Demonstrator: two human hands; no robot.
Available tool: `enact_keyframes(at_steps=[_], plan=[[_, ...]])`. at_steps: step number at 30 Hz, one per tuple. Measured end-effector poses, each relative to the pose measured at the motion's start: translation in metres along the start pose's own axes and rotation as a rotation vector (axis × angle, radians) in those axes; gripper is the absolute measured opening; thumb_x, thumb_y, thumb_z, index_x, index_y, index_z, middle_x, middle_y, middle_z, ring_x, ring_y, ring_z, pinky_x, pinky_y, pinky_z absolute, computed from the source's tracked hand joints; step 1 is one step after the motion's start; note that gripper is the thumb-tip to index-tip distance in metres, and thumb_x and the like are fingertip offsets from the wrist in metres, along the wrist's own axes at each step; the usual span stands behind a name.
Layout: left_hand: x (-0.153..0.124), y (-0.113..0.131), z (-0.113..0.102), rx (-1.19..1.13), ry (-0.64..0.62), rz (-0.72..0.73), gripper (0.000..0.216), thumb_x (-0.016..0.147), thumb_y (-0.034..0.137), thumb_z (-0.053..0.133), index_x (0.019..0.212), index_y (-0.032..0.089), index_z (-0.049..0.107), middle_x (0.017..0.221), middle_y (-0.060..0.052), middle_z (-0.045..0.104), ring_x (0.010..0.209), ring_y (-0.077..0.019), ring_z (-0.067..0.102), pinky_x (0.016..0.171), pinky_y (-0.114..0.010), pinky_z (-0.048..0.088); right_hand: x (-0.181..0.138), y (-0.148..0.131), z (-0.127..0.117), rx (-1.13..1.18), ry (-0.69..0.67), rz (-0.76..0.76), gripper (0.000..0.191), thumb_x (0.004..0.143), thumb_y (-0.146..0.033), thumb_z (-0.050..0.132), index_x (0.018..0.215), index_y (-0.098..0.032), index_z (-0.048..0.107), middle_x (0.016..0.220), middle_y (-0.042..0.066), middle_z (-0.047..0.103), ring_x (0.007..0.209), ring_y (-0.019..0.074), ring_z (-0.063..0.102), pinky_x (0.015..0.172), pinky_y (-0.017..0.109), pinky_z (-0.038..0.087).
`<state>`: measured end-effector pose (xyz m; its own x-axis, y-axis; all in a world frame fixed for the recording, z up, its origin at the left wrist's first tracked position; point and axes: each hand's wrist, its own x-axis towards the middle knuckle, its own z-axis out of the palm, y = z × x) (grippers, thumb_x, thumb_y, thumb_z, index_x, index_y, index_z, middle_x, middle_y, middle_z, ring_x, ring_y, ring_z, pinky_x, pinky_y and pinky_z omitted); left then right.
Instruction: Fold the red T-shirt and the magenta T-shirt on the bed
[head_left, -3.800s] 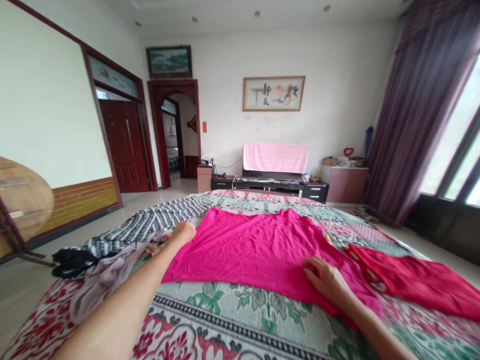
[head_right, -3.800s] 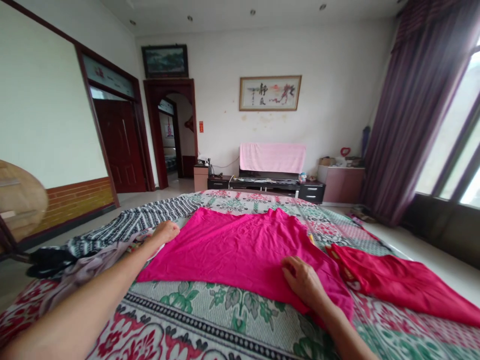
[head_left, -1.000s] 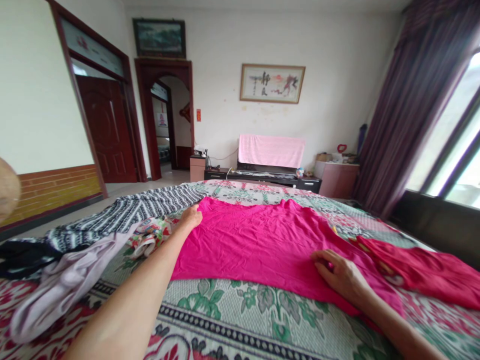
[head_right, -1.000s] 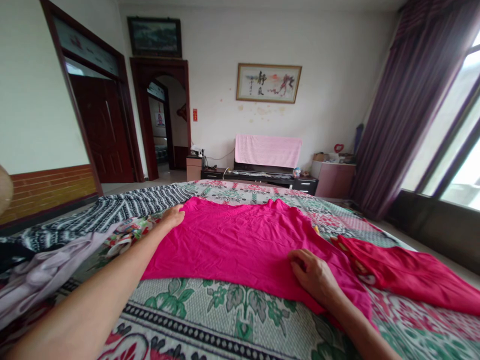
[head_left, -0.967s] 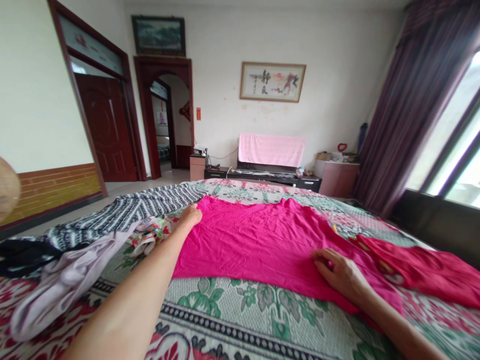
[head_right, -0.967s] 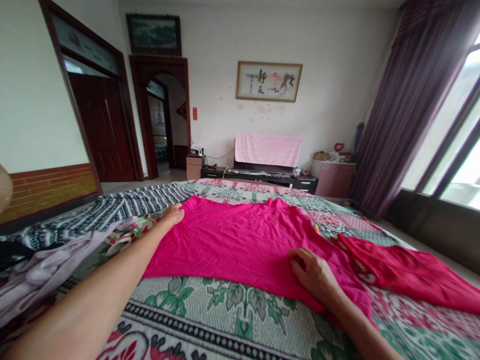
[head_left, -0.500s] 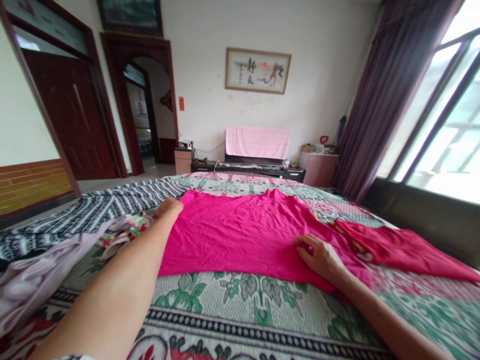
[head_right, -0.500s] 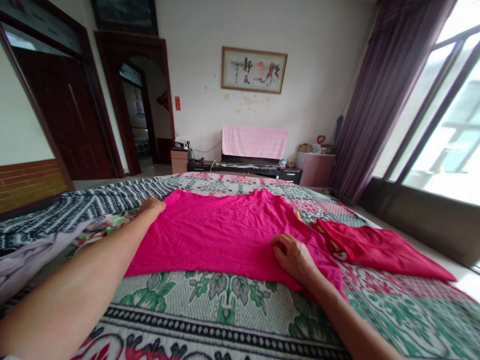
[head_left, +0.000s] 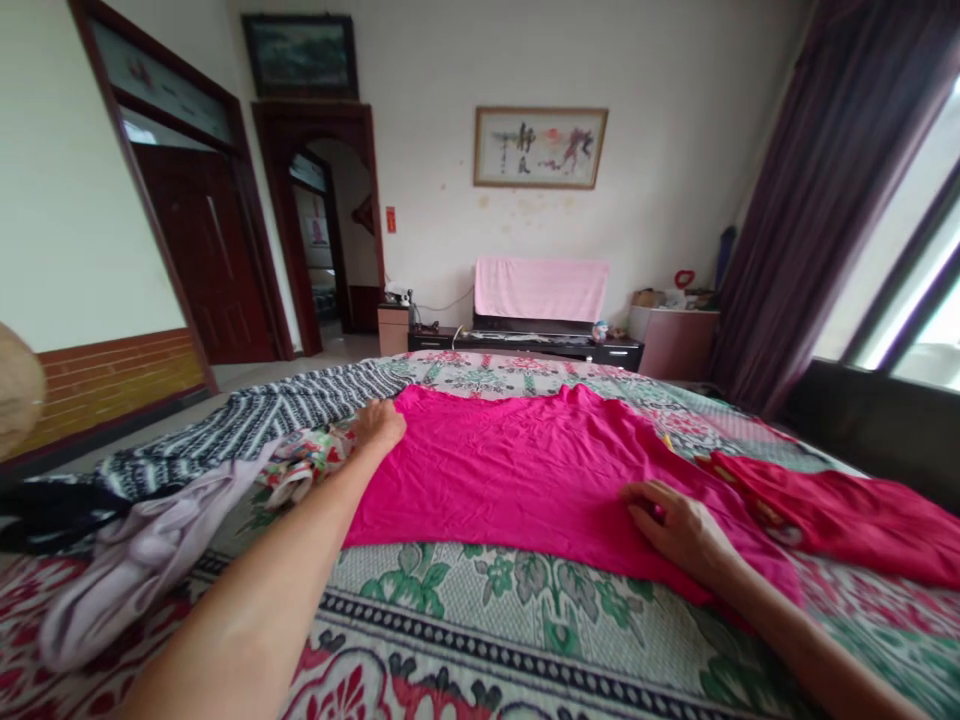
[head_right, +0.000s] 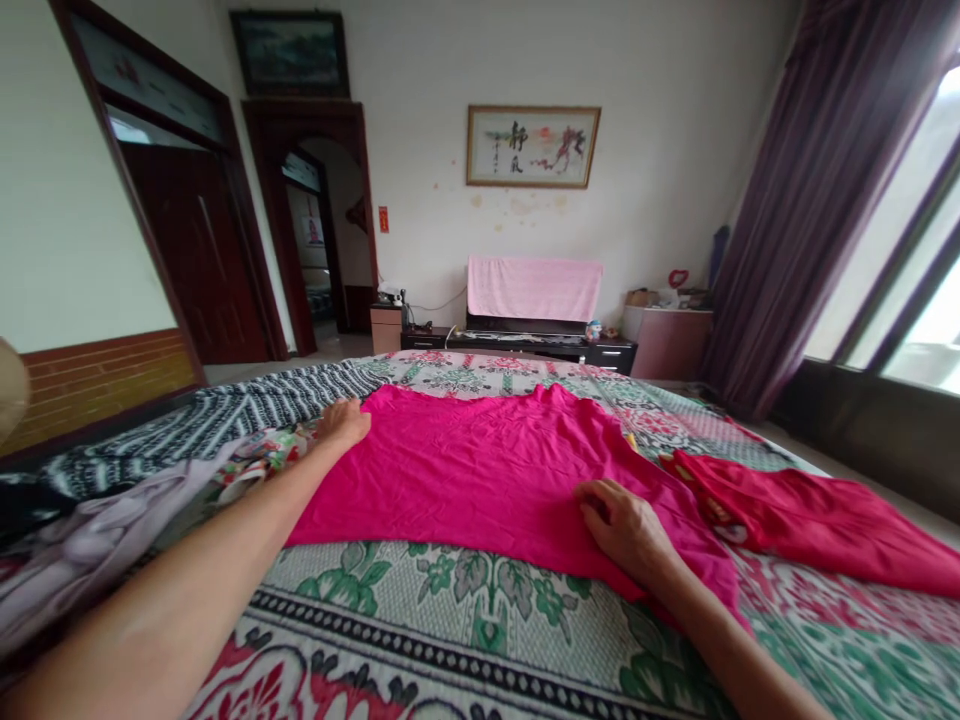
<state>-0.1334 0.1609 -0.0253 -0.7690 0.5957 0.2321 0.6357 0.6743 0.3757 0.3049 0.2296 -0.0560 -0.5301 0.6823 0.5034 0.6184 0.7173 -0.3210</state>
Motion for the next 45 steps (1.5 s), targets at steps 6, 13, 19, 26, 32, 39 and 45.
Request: enact_keyframes(at_steps=[6, 13, 19, 26, 32, 39, 45], plan=[[-0.041, -0.001, 0.016, 0.155, -0.075, 0.230, 0.047, 0.085, 0.043, 0.039, 0.111, 0.012, 0.062, 0.129, -0.019, 0.052, 0.118, -0.0330, 0.046, 0.097, -0.047, 0.036, 0.003, 0.004, 0.002, 0.022, 0.016, 0.009, 0.020, 0.072, -0.032, 0.049, 0.082, -0.022, 0.064, 0.081, 0.003, 0.070, 0.070, 0.0185, 0.066, 0.064, 0.027, 0.052], [-0.054, -0.005, 0.014, 0.148, -0.090, 0.279, 0.057, 0.087, 0.053, 0.030, 0.125, 0.017, 0.054, 0.139, -0.016, 0.043, 0.128, -0.0319, 0.038, 0.102, -0.050, 0.029, 0.004, 0.008, 0.003, 0.046, 0.023, 0.009, 0.023, 0.071, -0.034, 0.048, 0.081, -0.022, 0.065, 0.083, 0.005, 0.071, 0.072, 0.0205, 0.067, 0.065, 0.030, 0.053], [-0.060, -0.024, -0.026, 0.270, 0.041, 0.205, 0.040, 0.090, 0.030, 0.031, 0.111, 0.019, 0.063, 0.119, -0.013, 0.058, 0.113, -0.0265, 0.051, 0.096, -0.042, 0.036, 0.004, 0.007, 0.003, 0.067, 0.049, -0.010, 0.022, 0.070, -0.032, 0.048, 0.079, -0.023, 0.065, 0.081, 0.004, 0.072, 0.072, 0.0200, 0.068, 0.067, 0.029, 0.053], [-0.063, -0.088, -0.061, 0.343, -0.038, 0.072, 0.034, 0.083, 0.033, 0.045, 0.101, 0.018, 0.068, 0.106, -0.017, 0.065, 0.096, -0.0301, 0.061, 0.077, -0.040, 0.046, 0.005, 0.010, 0.008, 0.066, 0.070, -0.038, 0.023, 0.072, -0.031, 0.045, 0.080, -0.022, 0.065, 0.080, 0.004, 0.071, 0.070, 0.0193, 0.067, 0.065, 0.028, 0.052], [-0.075, -0.107, -0.066, 0.353, -0.028, 0.174, 0.029, 0.082, 0.021, 0.047, 0.104, 0.023, 0.066, 0.113, -0.008, 0.062, 0.101, -0.0190, 0.058, 0.083, -0.028, 0.044, 0.006, 0.014, 0.012, 0.067, 0.077, -0.047, 0.022, 0.072, -0.030, 0.045, 0.080, -0.022, 0.064, 0.081, 0.004, 0.071, 0.071, 0.0188, 0.067, 0.065, 0.027, 0.051], [-0.067, -0.125, -0.072, 0.552, 0.015, 0.309, 0.037, 0.086, 0.013, 0.035, 0.099, 0.020, 0.069, 0.114, -0.012, 0.059, 0.107, -0.0245, 0.051, 0.085, -0.035, 0.043, 0.004, 0.010, 0.009, 0.065, 0.082, -0.031, 0.022, 0.071, -0.029, 0.045, 0.079, -0.022, 0.065, 0.081, 0.004, 0.071, 0.072, 0.0189, 0.067, 0.066, 0.028, 0.051], [-0.067, -0.123, -0.073, 0.524, 0.023, 0.287, 0.035, 0.084, 0.018, 0.040, 0.104, 0.024, 0.067, 0.121, -0.010, 0.058, 0.109, -0.0268, 0.050, 0.093, -0.042, 0.039, 0.004, 0.008, 0.006, 0.084, 0.060, -0.020, 0.022, 0.071, -0.030, 0.046, 0.080, -0.022, 0.065, 0.082, 0.004, 0.071, 0.073, 0.0196, 0.067, 0.068, 0.029, 0.051]])
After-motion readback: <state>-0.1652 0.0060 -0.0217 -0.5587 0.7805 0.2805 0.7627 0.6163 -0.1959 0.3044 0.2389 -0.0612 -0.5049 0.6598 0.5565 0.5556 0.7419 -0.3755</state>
